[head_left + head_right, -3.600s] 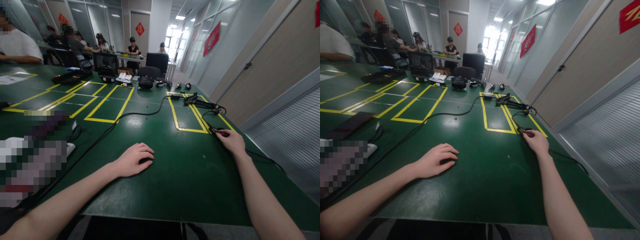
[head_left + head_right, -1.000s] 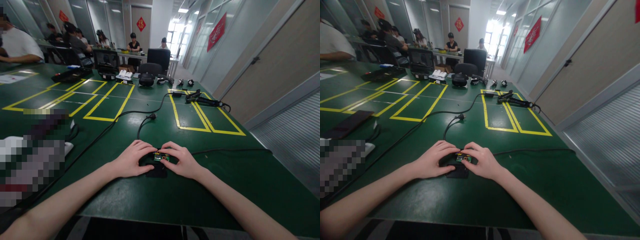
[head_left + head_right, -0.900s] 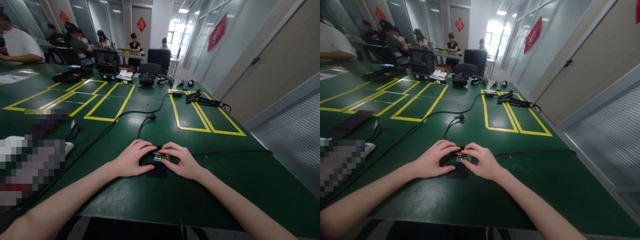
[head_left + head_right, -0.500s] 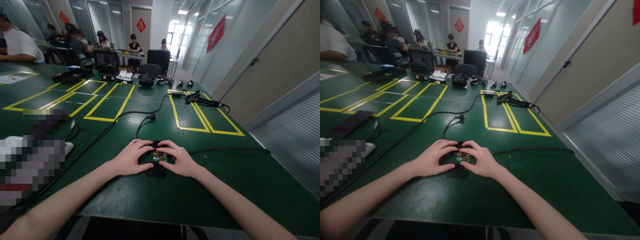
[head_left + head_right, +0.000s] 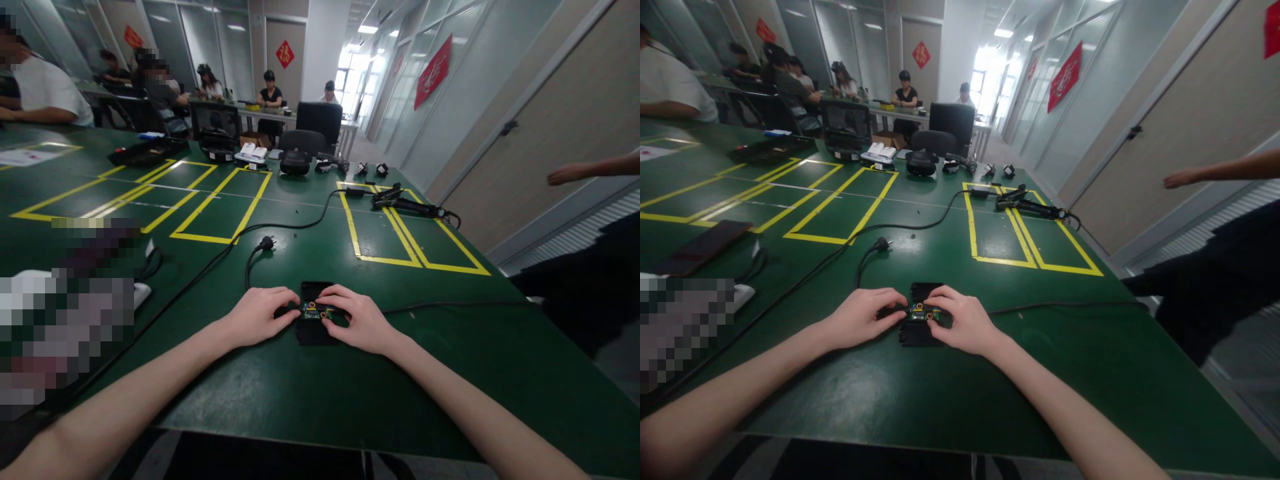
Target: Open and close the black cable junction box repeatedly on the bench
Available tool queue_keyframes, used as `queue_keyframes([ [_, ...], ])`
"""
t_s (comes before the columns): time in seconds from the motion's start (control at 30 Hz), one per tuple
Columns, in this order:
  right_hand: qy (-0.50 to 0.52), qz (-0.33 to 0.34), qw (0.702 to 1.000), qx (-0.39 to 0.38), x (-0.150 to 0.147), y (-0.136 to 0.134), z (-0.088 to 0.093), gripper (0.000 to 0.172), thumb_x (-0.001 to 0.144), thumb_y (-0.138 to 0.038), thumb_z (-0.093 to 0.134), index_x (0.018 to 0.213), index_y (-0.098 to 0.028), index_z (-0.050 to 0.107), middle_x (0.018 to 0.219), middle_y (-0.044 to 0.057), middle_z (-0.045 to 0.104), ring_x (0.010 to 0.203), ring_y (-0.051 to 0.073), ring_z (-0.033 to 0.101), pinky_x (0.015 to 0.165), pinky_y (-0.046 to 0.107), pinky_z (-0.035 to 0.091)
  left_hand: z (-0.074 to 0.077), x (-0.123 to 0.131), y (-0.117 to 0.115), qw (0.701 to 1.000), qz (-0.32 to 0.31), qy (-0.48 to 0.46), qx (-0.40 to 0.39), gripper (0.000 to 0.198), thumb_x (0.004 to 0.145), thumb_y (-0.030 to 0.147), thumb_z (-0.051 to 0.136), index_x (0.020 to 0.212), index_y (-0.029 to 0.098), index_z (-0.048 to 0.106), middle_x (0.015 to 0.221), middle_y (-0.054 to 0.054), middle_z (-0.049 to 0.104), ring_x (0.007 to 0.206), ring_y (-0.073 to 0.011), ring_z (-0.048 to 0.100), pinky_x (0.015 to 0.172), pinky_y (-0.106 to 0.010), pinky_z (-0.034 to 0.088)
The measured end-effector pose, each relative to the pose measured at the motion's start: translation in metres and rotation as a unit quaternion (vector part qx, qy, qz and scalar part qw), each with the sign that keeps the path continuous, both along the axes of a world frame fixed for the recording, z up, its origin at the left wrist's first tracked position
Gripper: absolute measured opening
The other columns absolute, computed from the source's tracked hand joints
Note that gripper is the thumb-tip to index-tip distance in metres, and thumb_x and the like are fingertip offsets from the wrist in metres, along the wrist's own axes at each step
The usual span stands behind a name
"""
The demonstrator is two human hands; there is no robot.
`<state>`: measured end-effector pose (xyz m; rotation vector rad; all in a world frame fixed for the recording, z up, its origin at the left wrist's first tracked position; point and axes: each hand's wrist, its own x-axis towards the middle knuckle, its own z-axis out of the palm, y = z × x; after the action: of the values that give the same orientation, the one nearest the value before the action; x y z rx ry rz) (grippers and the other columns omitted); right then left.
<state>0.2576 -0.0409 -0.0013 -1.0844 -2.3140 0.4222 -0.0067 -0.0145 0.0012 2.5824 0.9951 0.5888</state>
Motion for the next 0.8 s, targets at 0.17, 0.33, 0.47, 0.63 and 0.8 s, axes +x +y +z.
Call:
queue_keyframes([
  [0.17, 0.002, -0.009, 1.000, 0.009, 0.000, 0.001, -0.002, 0.037, 0.091, -0.024, 0.065, 0.127, -0.026, 0.069, 0.124, 0.007, 0.073, 0.105, 0.023, 0.076, 0.088, 0.036, 0.064, -0.003, 0.000, 0.006, 1.000, 0.011, 0.013, 0.020, 0.027, 0.106, 0.033, 0.053, 0.127, 0.023, 0.065, 0.097, -0.004, 0.071, 0.087, -0.0195, 0.069, 0.080, -0.029, 0.054],
  [0.33, 0.000, -0.013, 1.000, 0.010, 0.000, 0.001, -0.003, 0.045, 0.094, -0.022, 0.061, 0.139, -0.026, 0.062, 0.130, 0.008, 0.072, 0.110, 0.024, 0.075, 0.092, 0.039, 0.063, -0.007, 0.000, 0.008, 0.999, 0.021, 0.022, 0.039, 0.032, 0.108, 0.033, 0.049, 0.134, 0.021, 0.064, 0.104, -0.008, 0.069, 0.097, -0.0237, 0.067, 0.088, -0.037, 0.054],
  [0.47, -0.004, -0.005, 1.000, 0.011, 0.002, 0.002, -0.003, 0.044, 0.093, -0.022, 0.062, 0.137, -0.024, 0.064, 0.130, 0.009, 0.072, 0.111, 0.025, 0.074, 0.093, 0.040, 0.062, -0.006, -0.001, 0.006, 1.000, 0.016, 0.012, 0.021, 0.043, 0.104, 0.044, 0.057, 0.140, 0.022, 0.061, 0.105, -0.008, 0.068, 0.098, -0.0244, 0.066, 0.089, -0.037, 0.054],
  [0.63, -0.021, 0.007, 1.000, 0.004, 0.008, 0.003, 0.002, 0.042, 0.094, -0.026, 0.066, 0.136, -0.023, 0.066, 0.133, 0.011, 0.070, 0.112, 0.025, 0.074, 0.096, 0.040, 0.061, -0.003, 0.000, 0.005, 0.999, 0.022, 0.025, -0.010, 0.053, 0.100, 0.049, 0.062, 0.145, 0.021, 0.058, 0.110, -0.010, 0.067, 0.101, -0.0265, 0.065, 0.094, -0.040, 0.053],
  [0.8, -0.024, 0.021, 0.998, -0.055, 0.027, 0.005, 0.013, 0.055, 0.088, -0.033, 0.077, 0.142, -0.027, 0.063, 0.141, 0.010, 0.066, 0.096, 0.022, 0.075, 0.081, 0.036, 0.064, 0.001, 0.002, 0.005, 0.999, 0.029, 0.041, -0.022, 0.057, 0.097, 0.048, 0.066, 0.146, 0.018, 0.058, 0.111, -0.011, 0.068, 0.101, -0.0276, 0.065, 0.094, -0.041, 0.053],
])
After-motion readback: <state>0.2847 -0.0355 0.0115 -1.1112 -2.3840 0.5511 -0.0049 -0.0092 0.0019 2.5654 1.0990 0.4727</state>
